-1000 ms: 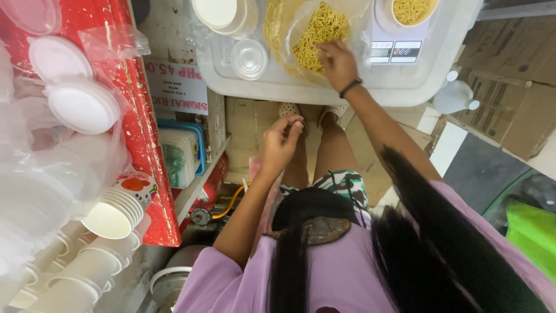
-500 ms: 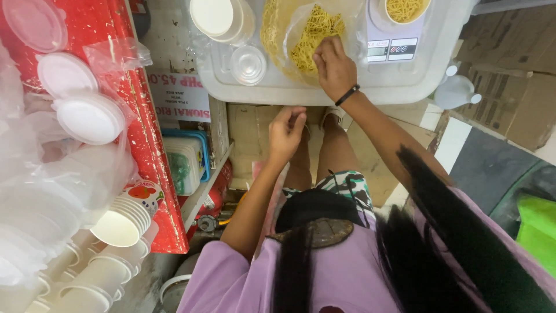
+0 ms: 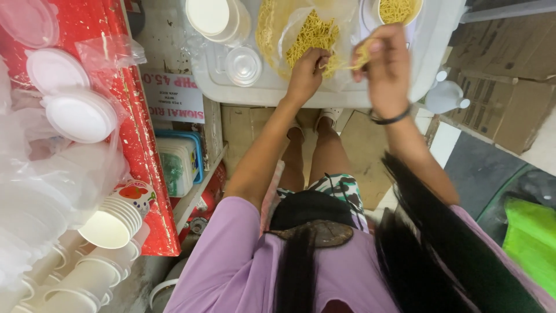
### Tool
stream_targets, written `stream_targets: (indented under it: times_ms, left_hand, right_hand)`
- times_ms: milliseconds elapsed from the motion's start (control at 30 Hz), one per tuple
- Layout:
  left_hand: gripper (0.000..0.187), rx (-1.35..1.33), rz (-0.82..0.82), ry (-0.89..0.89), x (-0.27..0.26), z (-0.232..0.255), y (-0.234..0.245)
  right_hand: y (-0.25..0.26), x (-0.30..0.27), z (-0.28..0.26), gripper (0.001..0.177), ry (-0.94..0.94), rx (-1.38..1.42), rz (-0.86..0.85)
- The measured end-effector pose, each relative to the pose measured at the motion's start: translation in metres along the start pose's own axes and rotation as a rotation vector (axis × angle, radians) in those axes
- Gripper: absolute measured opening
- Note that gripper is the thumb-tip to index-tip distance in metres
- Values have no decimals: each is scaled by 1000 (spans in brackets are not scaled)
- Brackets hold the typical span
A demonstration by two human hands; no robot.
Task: Portioning yellow noodles from a large pile into individual small bowls on a preparation table.
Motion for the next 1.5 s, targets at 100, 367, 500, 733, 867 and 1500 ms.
stream_targets:
  times_ms: [100,367,500,733,867,1500]
  left_hand:
    - [19,-25,28,11,-5,-1,7]
    - [17,34,82,48,-10,14,14]
    - [18,70,89,98,-13,19,15]
    - [17,118,132,81,-16,45,24]
    - [12,-72,82,-8,-11,128,43]
    - [28,-124,298,320,-48,105,48]
  right_hand:
    - [30,4,-31,7,-5,117,100]
    - [142,53,92,9,86,-125,245]
    - [164,70,173,11,-204,-219,213]
    - [143,45,154,43,74,-895,266]
    - [93,9,176,21,-196,-453,215]
    - [52,-46,35,37,-765,521,-32]
Point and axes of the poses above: each hand's wrist, its own x-axis towards the middle knuckle, its own y-axis out of the back of the hand, z = x × y, the point moved 1 cm from there along x, towards the middle knuckle, and after that the axes turned 6 degrees about -y, right-handed, at the moved point
